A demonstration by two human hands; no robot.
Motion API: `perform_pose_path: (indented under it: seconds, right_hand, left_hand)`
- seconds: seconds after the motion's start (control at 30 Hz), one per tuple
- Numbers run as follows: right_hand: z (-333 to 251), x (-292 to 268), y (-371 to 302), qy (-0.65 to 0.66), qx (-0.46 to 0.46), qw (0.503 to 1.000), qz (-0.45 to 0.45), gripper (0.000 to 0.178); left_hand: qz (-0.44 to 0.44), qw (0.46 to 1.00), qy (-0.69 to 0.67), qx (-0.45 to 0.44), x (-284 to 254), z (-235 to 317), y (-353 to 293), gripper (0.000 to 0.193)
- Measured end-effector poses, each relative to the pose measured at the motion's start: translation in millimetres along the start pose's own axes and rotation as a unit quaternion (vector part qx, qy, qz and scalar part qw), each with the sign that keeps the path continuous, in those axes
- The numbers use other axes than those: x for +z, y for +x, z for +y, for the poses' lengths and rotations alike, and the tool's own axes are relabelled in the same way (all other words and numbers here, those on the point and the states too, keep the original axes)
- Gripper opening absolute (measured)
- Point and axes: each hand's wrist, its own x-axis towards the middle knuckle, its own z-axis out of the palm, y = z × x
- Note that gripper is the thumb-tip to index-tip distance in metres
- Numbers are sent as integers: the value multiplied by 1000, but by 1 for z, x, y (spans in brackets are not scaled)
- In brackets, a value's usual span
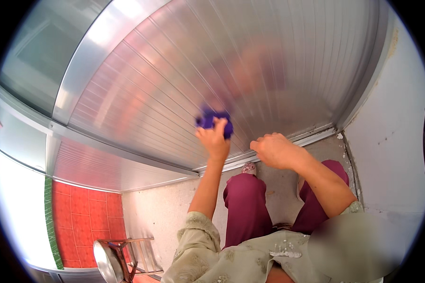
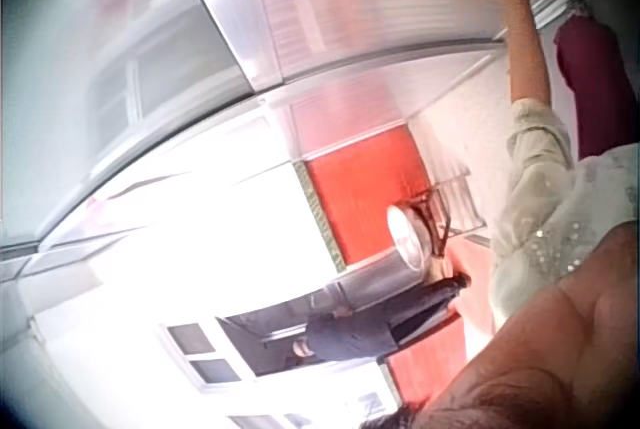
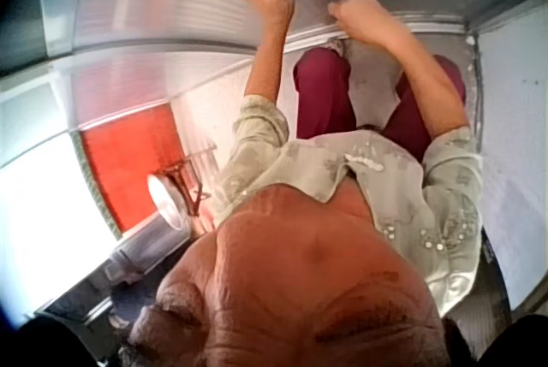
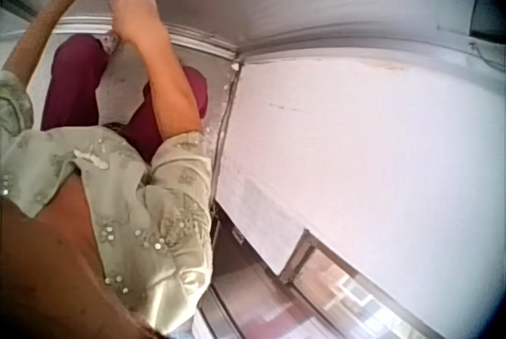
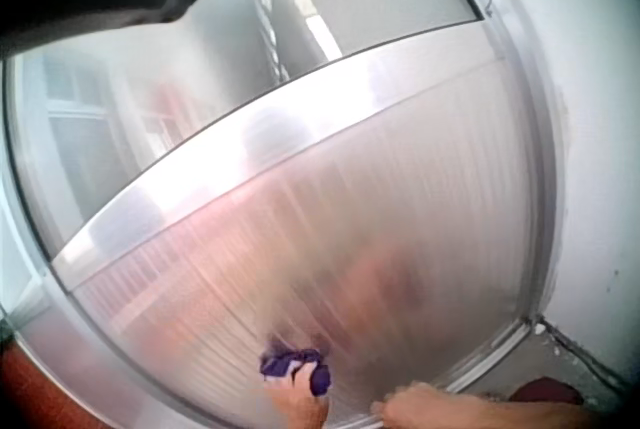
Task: The person wipes a large, silver, corrugated metal surface with a purple cloth. They move the cloth in circular and vertical motions across the surface, covering different sections. At one point, they dip the cloth into a metal basin of water before continuing to wipe the surface.
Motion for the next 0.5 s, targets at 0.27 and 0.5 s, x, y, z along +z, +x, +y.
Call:
perform_pose_path:
  seconds: [0.27,0.5]
  right_hand:
    - [6,-9,-3,-3,14,1000,-2,11]
    - [-8,0,7,-7,-11,1000,-17,13]
  left_hand:
    - [229,952,-130,-158,-97,-47,72,39]
    - [430,865,5,-258,-154,-128,208,52]
